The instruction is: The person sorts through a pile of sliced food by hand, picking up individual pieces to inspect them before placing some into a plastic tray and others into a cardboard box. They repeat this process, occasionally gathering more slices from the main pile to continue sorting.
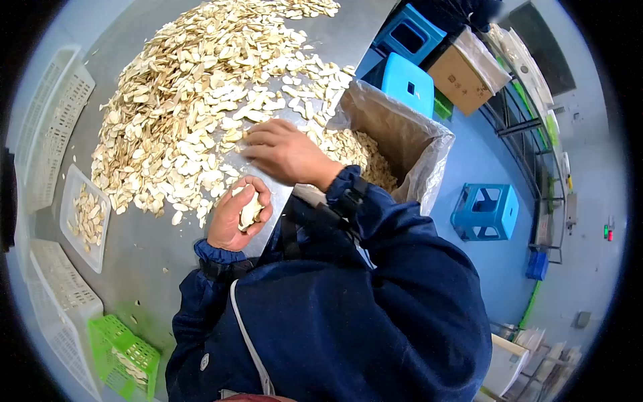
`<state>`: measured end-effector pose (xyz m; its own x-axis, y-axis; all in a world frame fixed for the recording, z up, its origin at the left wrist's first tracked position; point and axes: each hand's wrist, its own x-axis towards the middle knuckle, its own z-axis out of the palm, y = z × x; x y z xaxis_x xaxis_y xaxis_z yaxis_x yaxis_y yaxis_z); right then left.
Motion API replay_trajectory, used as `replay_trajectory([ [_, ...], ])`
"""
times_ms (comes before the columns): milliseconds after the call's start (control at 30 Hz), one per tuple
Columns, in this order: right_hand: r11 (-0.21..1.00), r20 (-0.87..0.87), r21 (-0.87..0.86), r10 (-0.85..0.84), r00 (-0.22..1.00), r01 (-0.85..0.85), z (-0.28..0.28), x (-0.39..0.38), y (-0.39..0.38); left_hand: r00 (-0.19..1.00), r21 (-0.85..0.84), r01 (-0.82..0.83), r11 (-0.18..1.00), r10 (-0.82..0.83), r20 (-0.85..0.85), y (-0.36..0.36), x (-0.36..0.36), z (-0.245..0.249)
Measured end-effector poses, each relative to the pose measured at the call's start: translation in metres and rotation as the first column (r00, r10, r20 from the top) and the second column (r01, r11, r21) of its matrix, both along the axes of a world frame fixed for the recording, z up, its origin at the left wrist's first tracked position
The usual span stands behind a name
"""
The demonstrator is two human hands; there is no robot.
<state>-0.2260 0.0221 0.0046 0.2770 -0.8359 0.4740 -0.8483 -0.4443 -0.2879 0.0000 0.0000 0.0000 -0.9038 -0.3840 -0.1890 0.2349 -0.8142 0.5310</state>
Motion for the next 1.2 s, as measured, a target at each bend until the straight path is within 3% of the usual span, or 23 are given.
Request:
replay_trajectory([
  [33, 0.996, 0.003, -0.068, -0.057, 0.998, 0.058, 0.0, -0.009, 0.007, 1.0, -0.004, -0.008, 1.0, 0.008, 0.004, 0.001, -0.001, 0.001],
  [167, 0.934, -0.052, 0.021, -0.356, 0.933, 0.357, 0.012, -0.05, 0.049, 1.0, 0.026, -0.018, 1.0, 0.018, -0.003, 0.003, -0.005, 0.002],
  [367, 0.97, -0.099, 0.051, -0.232, 0.968, 0.238, 0.018, -0.033, 0.051, 1.0, 0.031, -0.022, 0.999, 0.022, -0.007, 0.001, -0.003, -0.002],
  [500, 0.904, -0.076, 0.029, -0.424, 0.903, 0.427, 0.004, -0.065, 0.038, 1.0, 0.029, -0.025, 0.999, 0.025, -0.003, 0.0, -0.001, -0.004],
  [567, 0.816, -0.198, -0.037, -0.571, 0.797, 0.576, 0.003, -0.084, 0.038, 1.0, 0.014, -0.019, 1.0, 0.019, -0.001, -0.001, -0.002, -0.002],
  [767, 0.913, 0.056, 0.092, -0.404, 0.913, 0.399, 0.028, -0.045, -0.002, 1.0, 0.03, 0.019, 0.999, -0.018, -0.023, 0.0, -0.003, 0.001],
  [867, 0.901, -0.073, -0.023, -0.434, 0.898, 0.434, 0.011, -0.028, -0.04, 0.999, 0.021, 0.023, 1.0, -0.022, -0.023, 0.0, -0.002, 0.002],
  [1000, 0.967, -0.042, 0.132, -0.214, 0.976, 0.218, 0.01, -0.028, -0.042, 0.999, 0.026, 0.037, 0.999, -0.037, -0.003, -0.002, -0.002, 0.001],
  [1133, 0.903, 0.059, 0.094, -0.425, 0.903, 0.418, 0.029, -0.039, -0.01, 0.999, 0.007, 0.033, 0.999, -0.033, 0.0, -0.002, -0.002, 0.004],
  [1200, 0.895, 0.024, 0.098, -0.439, 0.898, 0.435, 0.03, -0.043, -0.001, 0.999, 0.002, 0.033, 0.999, -0.033, 0.008, -0.002, -0.002, 0.007],
])
